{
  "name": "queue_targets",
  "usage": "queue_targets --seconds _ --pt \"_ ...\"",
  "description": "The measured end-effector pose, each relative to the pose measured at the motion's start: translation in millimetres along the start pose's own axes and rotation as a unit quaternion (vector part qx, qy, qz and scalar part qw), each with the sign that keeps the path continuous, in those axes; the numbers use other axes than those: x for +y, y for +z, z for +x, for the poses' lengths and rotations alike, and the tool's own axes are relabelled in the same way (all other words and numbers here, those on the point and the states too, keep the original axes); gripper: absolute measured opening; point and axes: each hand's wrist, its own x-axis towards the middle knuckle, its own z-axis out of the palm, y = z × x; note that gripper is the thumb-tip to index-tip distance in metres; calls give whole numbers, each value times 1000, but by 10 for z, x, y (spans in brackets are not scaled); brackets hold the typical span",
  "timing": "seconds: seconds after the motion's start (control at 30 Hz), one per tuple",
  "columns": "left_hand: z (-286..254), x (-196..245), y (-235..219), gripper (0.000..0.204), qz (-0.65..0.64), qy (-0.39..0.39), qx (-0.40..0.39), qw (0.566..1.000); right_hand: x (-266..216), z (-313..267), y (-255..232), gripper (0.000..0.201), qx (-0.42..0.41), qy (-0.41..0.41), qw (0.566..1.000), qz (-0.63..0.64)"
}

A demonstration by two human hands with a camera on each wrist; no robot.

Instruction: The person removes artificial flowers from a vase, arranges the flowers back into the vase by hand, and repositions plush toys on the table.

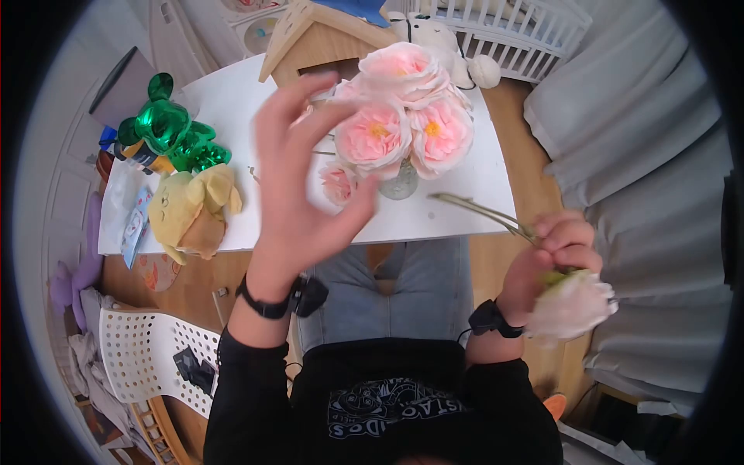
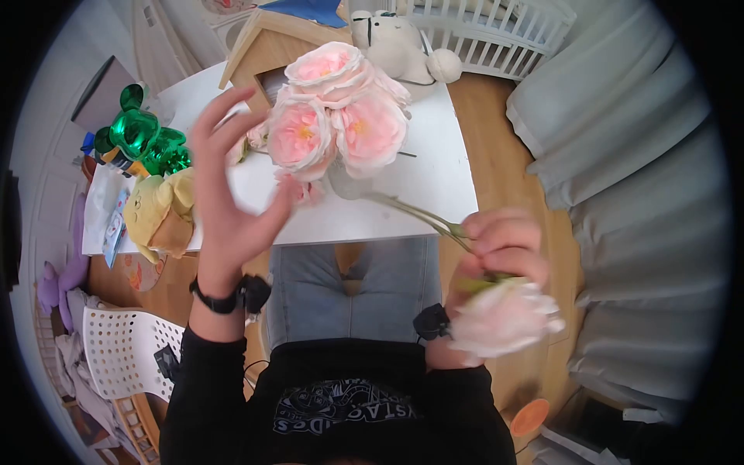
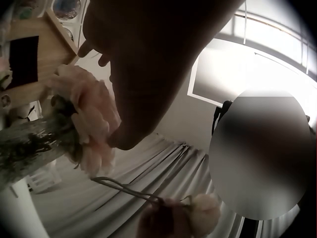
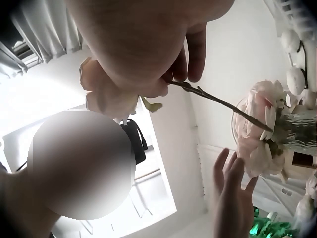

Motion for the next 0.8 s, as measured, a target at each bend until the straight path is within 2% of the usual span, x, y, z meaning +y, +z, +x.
queue_targets --seconds 0.03,0.07,0.13,0.2,0.23,0.3,0.33,0.4,0.43,0.47,0.53,0.67,0.7,0.77,0.8 --pt "103 -12 92 64 15 -18 -35 999 -58 5 95 22 -21 11 999 -37" --pt "148 -81 175 64 16 -17 -32 999 -104 10 190 21 -40 21 996 -75" --pt "115 -239 373 84 -55 -28 -77 995 -199 13 373 18 -63 10 993 -103" --pt "92 -292 446 88 -60 -20 -81 995 -376 0 508 29 -6 196 981 -3" --pt "77 -337 455 87 -84 -45 -85 992 -400 48 501 29 -2 197 980 -7" --pt "9 -369 498 87 -108 -74 -91 987 -368 164 482 32 -104 245 964 -23" --pt "-17 -382 519 84 -113 -73 -78 988 -286 169 476 32 -106 245 963 -24" --pt "-32 -385 525 82 -115 -76 -62 989 -57 127 462 35 -135 68 986 -66" --pt "-32 -368 520 79 -93 -48 -52 993 10 129 451 33 -133 34 988 -67" --pt "-36 -362 517 77 -69 -20 -44 996 36 105 452 33 -136 36 988 -64" --pt "-53 -371 536 73 -64 -21 -37 997 74 73 455 31 -53 10 996 -70" --pt "-66 -368 542 69 -52 -10 -22 998 100 121 392 29 -75 -61 985 -147" --pt "-63 -369 548 69 -55 -9 -24 998 76 129 407 29 -74 -60 984 -150" --pt "-61 -369 554 74 -54 -14 -33 998 8 139 464 27 -143 -30 980 -134" --pt "-56 -352 560 74 -56 -13 -35 998 26 149 458 27 -141 -29 980 -136"
